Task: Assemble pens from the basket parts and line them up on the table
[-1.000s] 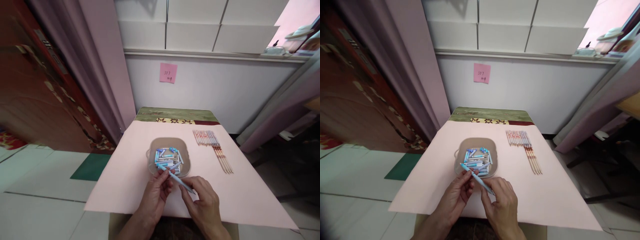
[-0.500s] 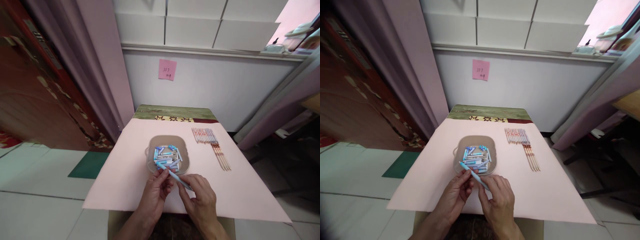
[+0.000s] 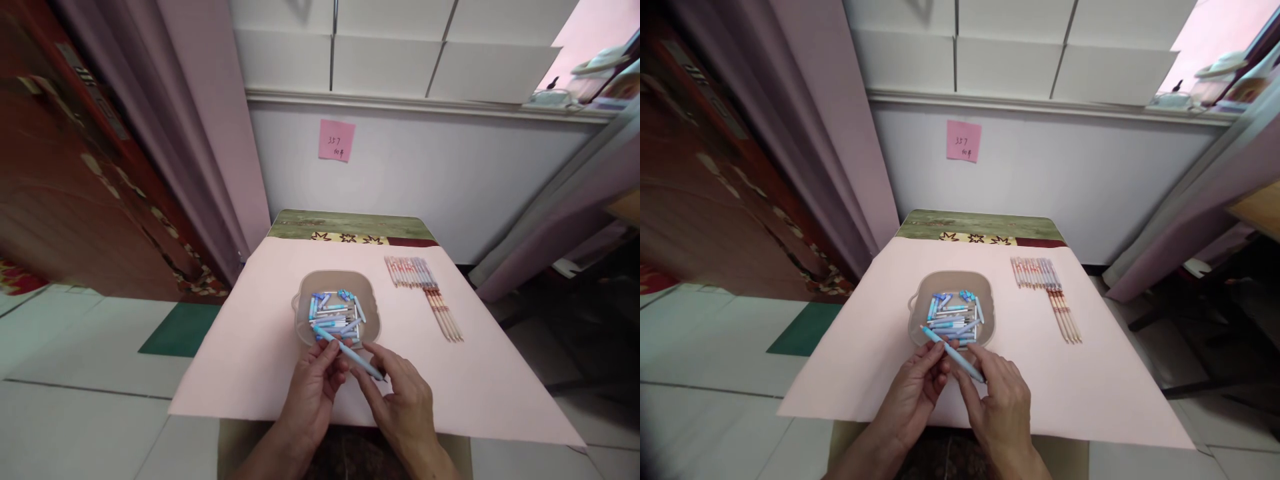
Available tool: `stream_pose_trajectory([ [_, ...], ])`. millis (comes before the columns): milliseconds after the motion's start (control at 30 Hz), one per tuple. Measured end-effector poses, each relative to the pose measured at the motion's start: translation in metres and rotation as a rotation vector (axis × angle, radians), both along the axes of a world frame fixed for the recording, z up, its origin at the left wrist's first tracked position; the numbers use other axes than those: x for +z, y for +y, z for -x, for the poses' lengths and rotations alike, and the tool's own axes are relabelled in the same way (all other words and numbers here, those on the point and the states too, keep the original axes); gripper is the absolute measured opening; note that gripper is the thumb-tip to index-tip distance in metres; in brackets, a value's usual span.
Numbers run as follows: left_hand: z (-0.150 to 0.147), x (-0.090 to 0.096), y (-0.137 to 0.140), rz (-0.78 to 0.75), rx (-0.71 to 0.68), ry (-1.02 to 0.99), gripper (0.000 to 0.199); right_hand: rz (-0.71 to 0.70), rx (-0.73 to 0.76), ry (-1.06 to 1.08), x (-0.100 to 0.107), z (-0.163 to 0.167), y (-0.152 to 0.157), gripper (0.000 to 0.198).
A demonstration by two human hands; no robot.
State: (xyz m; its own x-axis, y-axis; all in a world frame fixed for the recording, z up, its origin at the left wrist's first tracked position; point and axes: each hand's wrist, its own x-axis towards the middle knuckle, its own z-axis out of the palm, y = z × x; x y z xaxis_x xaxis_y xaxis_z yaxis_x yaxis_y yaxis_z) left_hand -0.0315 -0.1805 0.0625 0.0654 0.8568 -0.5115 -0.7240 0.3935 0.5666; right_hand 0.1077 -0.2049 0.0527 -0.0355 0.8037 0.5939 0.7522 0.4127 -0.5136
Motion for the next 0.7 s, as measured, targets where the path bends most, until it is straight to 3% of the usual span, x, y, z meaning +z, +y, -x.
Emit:
stream_pose_trajectory([
  [200, 0.0, 0.0023, 0.0003, 0.003, -0.015, 0.024, 0.022, 0.01, 0.037, 0.015, 0.0005, -0.0004, -0.0012, 0.006],
  [533, 0.0031, 0.0012, 0.001, -0.007, 0.021, 0.03, 0.022, 0.06, -0.027, -0.022, -0.0032, -0.0017, -0.0009, 0.024],
  [700, 0.005, -0.0019, 0.0028, 0.009, 0.014, 0.043, 0.024, 0.096, -0.026, -0.042, -0.006, 0.0001, -0.0003, 0.017],
])
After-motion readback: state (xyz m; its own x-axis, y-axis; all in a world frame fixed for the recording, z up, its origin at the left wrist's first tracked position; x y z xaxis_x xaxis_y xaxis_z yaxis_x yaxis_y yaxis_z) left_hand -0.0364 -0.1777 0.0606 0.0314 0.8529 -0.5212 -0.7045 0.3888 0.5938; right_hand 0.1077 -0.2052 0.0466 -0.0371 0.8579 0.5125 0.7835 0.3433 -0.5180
